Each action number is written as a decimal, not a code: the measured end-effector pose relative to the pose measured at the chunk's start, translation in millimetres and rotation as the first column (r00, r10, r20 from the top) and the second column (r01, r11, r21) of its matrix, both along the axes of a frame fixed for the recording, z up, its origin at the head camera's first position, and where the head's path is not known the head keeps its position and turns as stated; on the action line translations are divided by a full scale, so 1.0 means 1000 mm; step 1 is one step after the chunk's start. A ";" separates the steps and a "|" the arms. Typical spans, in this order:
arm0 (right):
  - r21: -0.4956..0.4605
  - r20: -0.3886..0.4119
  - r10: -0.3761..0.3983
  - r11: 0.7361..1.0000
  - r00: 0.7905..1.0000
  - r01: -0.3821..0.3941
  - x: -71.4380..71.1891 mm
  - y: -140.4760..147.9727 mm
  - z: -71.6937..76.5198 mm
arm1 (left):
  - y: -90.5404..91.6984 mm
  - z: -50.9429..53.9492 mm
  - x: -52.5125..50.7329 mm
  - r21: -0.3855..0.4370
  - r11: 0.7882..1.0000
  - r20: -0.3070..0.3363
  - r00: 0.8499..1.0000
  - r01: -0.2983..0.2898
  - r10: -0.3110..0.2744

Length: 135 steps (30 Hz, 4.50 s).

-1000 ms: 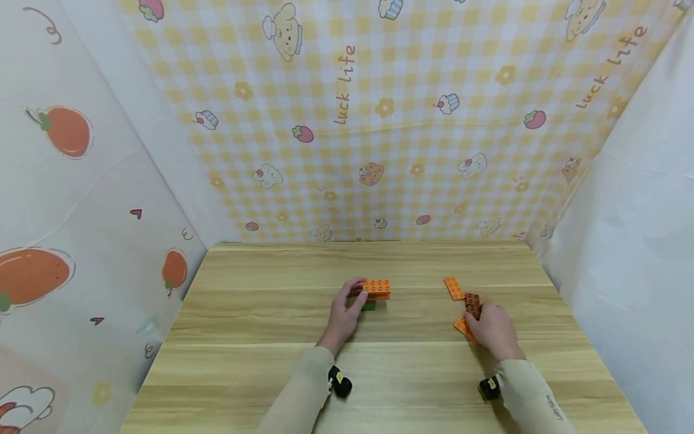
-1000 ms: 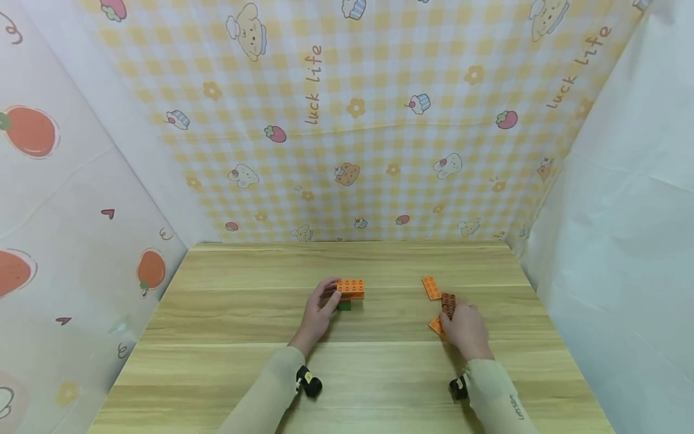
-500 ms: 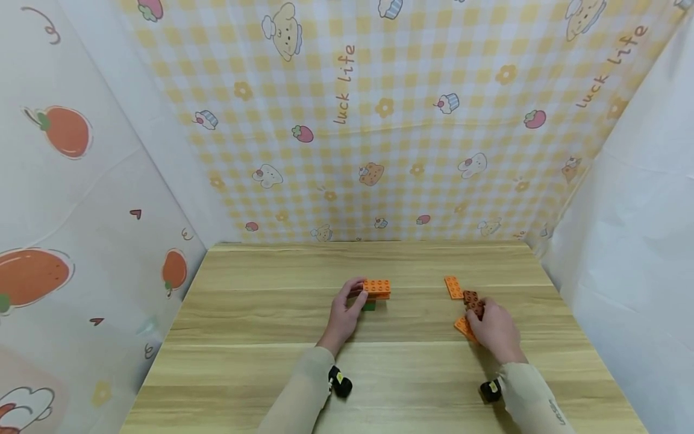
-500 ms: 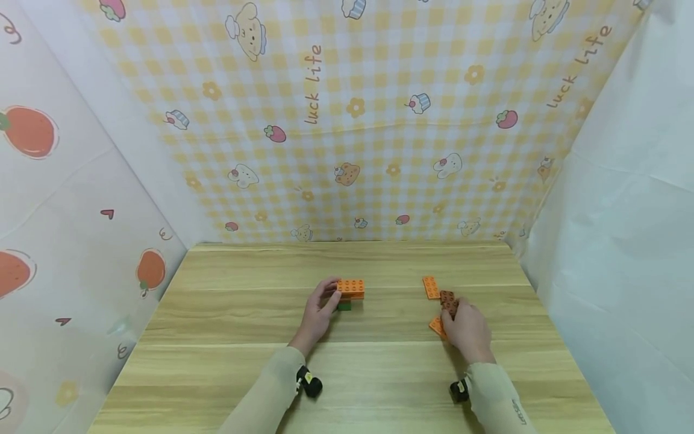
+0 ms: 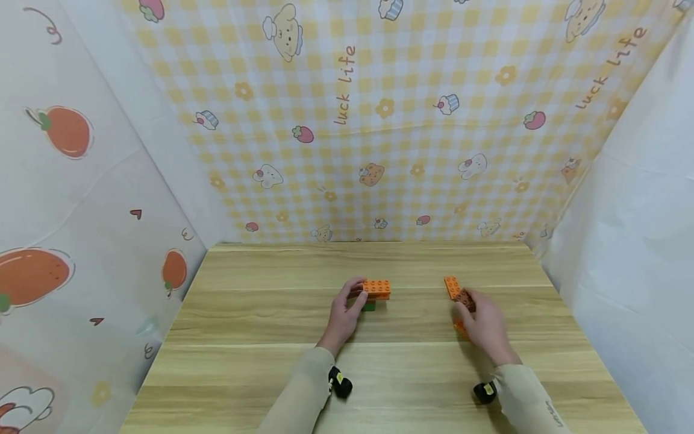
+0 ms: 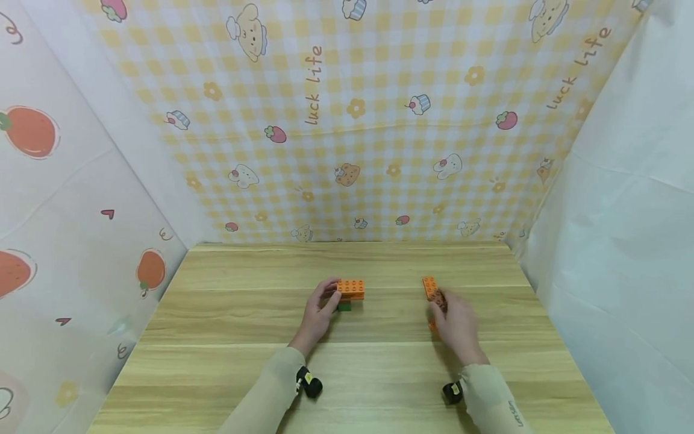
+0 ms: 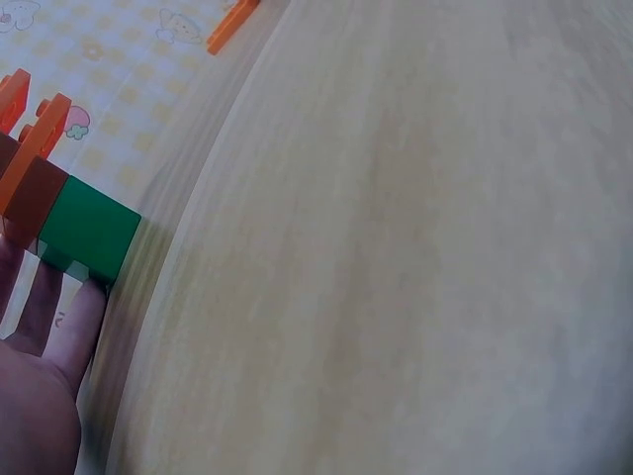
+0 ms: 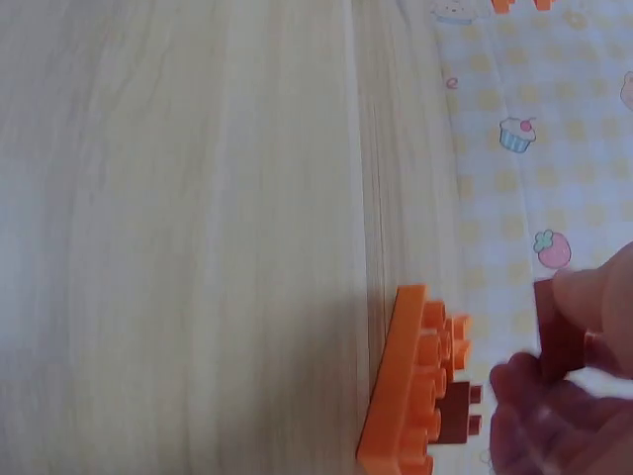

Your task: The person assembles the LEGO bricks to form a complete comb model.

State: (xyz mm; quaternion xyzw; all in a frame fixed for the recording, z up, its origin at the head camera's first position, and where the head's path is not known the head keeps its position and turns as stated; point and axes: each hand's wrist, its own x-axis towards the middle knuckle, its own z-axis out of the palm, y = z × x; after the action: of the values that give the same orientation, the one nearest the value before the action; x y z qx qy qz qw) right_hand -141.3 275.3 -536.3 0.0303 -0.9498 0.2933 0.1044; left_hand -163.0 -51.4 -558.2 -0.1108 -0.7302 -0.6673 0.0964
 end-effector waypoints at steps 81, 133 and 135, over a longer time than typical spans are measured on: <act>-0.017 -0.204 0.418 0.903 0.885 -0.430 -0.045 -0.152 0.029 | -0.002 0.001 0.001 -0.005 1.000 0.021 1.000 0.015 -0.015; 0.260 -0.226 0.488 0.864 0.843 -0.431 -0.048 -0.154 0.040 | -0.001 -0.023 -0.015 -0.051 0.999 0.024 1.000 -0.010 0.011; 0.264 -0.227 0.494 0.861 0.839 -0.436 -0.047 -0.155 0.041 | -0.002 -0.025 -0.015 -0.039 0.999 0.017 1.000 0.001 0.000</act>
State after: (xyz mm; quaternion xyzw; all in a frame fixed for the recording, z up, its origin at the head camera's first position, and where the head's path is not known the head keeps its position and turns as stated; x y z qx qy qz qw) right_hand -188.8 120.8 -495.5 0.3136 -0.9129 0.2044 0.1628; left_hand -178.5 -53.8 -583.4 -0.1072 -0.7438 -0.6539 0.0877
